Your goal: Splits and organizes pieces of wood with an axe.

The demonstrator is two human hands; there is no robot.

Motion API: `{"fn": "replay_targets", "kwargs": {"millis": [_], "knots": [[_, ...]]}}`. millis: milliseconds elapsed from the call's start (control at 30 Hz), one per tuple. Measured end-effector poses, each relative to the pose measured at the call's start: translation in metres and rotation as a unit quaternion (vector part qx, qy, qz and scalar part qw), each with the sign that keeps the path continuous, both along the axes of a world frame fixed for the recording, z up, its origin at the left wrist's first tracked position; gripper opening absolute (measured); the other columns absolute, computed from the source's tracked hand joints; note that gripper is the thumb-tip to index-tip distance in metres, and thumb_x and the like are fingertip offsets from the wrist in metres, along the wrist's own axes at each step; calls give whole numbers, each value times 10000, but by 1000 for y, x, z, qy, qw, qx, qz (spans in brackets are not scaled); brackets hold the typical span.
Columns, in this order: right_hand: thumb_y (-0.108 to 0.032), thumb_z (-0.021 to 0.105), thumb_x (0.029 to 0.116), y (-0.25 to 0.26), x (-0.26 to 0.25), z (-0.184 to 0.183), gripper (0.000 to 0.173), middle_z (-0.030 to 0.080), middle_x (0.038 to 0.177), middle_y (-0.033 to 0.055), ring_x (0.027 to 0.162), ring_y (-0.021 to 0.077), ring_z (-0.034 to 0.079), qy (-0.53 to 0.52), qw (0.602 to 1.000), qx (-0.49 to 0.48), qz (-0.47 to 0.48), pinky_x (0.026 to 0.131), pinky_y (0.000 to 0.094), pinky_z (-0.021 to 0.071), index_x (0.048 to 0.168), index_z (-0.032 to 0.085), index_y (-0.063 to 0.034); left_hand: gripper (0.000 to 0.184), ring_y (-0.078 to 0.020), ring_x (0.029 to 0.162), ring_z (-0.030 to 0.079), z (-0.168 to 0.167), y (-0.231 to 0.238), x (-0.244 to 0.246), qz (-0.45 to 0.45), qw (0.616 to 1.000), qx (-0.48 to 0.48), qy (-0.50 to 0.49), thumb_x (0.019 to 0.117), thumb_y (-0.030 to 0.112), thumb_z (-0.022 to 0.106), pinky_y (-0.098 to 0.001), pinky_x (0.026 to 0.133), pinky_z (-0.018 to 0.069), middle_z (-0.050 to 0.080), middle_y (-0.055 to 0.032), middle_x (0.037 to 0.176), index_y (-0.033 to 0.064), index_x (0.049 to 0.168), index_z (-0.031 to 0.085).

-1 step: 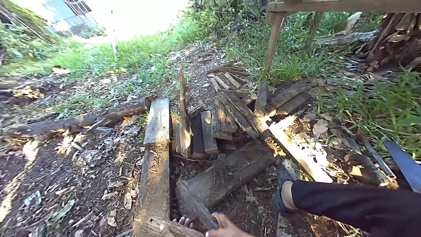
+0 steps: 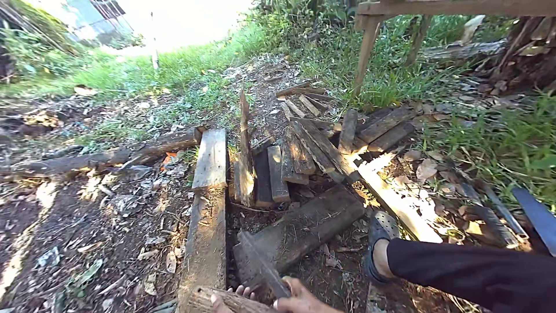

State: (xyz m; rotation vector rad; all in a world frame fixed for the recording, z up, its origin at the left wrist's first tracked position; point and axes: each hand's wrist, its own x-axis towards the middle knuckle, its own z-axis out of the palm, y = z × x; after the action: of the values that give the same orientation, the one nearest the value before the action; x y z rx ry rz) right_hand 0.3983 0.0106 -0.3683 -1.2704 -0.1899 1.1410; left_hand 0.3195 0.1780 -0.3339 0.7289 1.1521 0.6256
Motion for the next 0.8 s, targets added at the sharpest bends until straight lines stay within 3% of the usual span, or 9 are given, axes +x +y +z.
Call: {"fn": "replay_targets", "kwargs": {"millis": [100, 200, 300, 400, 433, 500, 567, 733, 800], "knots": [[-168, 736, 889, 4, 9, -4, 482, 717, 1131, 104, 897, 233, 727, -15, 997, -22, -77, 793, 434, 624, 1311, 536, -50, 686, -256, 705, 715, 5, 0, 3, 61, 997, 30, 25, 1040, 685, 325, -467, 646, 626, 700, -111, 861, 70, 1283, 506], [-176, 698, 921, 4, 13, 3, 555, 692, 1238, 94, 968, 216, 729, -54, 991, -71, -101, 825, 414, 629, 1400, 444, -58, 651, -248, 683, 701, 7, 2, 1, 99, 993, 37, 41, 1044, 672, 340, -465, 626, 619, 685, -103, 842, 79, 1274, 477], [-254, 671, 953, 0, 12, 5, 549, 702, 1246, 74, 1007, 191, 727, -94, 992, -75, -27, 876, 402, 613, 1409, 427, -69, 658, -248, 695, 702, 2, 2, -4, 86, 994, 12, 68, 1039, 670, 370, -462, 625, 616, 683, -112, 844, 69, 1276, 493], [-424, 706, 946, -6, 3, 5, 609, 698, 1143, 119, 972, 218, 711, -94, 992, -48, 75, 892, 452, 596, 1380, 483, -60, 692, -252, 722, 678, -7, -3, -3, 48, 994, -22, 91, 1025, 702, 362, -459, 637, 594, 661, -121, 889, 79, 1284, 514], [-483, 745, 910, -7, -1, 6, 668, 700, 1121, 121, 977, 218, 710, -90, 990, -43, 103, 900, 457, 597, 1366, 501, -60, 714, -256, 771, 674, -8, -7, -1, 35, 994, -22, 102, 1024, 708, 352, -458, 667, 589, 658, -137, 956, 83, 1334, 503], [-529, 840, 796, -8, -11, 10, 819, 690, 1147, 140, 1030, 230, 697, -91, 983, -59, 150, 941, 476, 579, 1368, 501, -51, 784, -302, 1060, 655, -3, -15, 1, 3, 993, -13, 120, 1017, 708, 376, -529, 879, 568, 640, -201, 1240, 59, 1438, 499], [-513, 900, 708, -9, -21, 9, 902, 687, 1157, 156, 1060, 246, 689, -119, 975, -96, 160, 965, 488, 565, 1360, 502, -35, 791, -315, 1202, 621, 2, -21, 5, -23, 991, -6, 130, 1012, 707, 396, -556, 984, 531, 620, -215, 1339, 44, 1418, 543], [-322, 913, 709, -16, -25, 9, 834, 691, 1132, 172, 1009, 270, 708, -104, 979, -149, 87, 911, 499, 592, 1362, 483, -32, 683, -303, 1160, 667, -12, -11, 4, -101, 993, -62, 25, 1030, 627, 464, -532, 972, 567, 667, -176, 1293, 68, 1414, 547], [-270, 920, 706, -21, -19, 7, 792, 697, 1119, 153, 986, 248, 713, -89, 985, -138, 55, 896, 473, 605, 1340, 505, -38, 709, -324, 1121, 679, -11, -9, 5, -148, 986, -66, 47, 1037, 627, 443, -533, 936, 574, 670, -198, 1272, 41, 1425, 529]]}}
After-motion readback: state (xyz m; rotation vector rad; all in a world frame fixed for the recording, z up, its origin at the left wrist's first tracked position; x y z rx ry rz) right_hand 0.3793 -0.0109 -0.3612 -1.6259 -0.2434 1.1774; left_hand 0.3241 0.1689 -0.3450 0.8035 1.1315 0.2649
